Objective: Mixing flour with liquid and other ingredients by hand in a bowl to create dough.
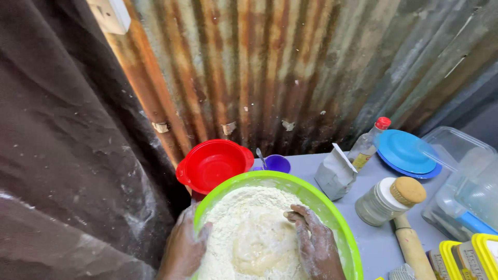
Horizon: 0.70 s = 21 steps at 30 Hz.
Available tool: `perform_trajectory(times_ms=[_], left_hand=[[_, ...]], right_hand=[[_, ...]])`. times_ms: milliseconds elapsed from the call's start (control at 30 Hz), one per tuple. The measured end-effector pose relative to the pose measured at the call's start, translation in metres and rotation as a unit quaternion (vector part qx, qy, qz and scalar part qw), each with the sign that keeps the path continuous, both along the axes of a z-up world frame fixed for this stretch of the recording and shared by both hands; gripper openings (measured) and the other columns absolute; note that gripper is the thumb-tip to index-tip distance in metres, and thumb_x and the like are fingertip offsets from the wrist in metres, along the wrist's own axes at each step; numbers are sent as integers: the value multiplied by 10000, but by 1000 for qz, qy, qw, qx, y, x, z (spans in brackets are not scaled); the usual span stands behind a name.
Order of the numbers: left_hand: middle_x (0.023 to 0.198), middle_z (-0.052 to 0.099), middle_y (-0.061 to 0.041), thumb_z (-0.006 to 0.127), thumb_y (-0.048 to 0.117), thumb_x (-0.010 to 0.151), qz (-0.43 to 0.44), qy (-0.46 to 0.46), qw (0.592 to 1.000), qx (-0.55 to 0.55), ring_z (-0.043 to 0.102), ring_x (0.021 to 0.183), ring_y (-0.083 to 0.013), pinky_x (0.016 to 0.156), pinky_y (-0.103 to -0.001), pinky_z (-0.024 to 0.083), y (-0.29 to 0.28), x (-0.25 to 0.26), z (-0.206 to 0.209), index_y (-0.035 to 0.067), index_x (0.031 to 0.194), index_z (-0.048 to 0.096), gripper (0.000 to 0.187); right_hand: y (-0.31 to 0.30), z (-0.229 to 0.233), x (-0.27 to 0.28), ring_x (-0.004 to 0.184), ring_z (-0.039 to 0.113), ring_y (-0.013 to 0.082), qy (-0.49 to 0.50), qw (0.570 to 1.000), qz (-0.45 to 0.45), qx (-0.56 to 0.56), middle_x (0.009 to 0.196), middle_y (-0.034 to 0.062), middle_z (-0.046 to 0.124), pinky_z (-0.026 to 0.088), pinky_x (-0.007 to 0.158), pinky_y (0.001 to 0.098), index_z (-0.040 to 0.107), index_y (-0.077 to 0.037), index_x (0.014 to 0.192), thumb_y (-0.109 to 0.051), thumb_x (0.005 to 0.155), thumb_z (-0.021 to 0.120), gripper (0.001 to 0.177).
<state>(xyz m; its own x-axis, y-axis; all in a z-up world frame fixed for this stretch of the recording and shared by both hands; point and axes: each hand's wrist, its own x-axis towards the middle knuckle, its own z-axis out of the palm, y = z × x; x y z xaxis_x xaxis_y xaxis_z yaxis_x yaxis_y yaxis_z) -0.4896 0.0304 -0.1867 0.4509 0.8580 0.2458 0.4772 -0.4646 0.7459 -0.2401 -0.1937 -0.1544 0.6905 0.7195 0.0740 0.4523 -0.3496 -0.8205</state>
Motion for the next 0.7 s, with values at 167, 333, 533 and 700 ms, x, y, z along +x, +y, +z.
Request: perform_trajectory(times_ms=[167,333,533,700], left_hand=[[1230,889,-80,647,271,1017,16,52,978,-200,826,1157,-313,1013,-411,582,-8,3,35,237,1401,738,396],[1159,899,-58,655,247,1001,1,1,982,-188,837,1097,-304,975,-402,584,-6,1,25,224,1330,760,346],[1232,905,-82,661,290,1031,-22,-44,982,-181,838,1166,-315,1030,-410,603,-7,-4,25,147,1351,777,369],[1298,894,-84,660,330,1022,-22,-49,980,-190,824,1254,-298,1082,-400,590,-1,-3,15,177,1440,747,454]], right_hand=[[6,5,0,1407,746,246,-73,994,79,28,1477,41,838,483,1225,423,825,-194,1384,-475,1091,481,532],[48,43,30,1549,569,302,-129,965,121,-193,1685,84,607,389,1315,477,620,-183,1601,-545,1138,383,634],[112,33,-10,1641,462,347,37,952,143,-267,1800,86,445,340,1382,577,571,-183,1648,-632,1119,345,729],[107,62,-58,1465,644,366,50,931,199,-302,1637,185,622,469,1290,556,662,-143,1535,-690,1121,242,804]])
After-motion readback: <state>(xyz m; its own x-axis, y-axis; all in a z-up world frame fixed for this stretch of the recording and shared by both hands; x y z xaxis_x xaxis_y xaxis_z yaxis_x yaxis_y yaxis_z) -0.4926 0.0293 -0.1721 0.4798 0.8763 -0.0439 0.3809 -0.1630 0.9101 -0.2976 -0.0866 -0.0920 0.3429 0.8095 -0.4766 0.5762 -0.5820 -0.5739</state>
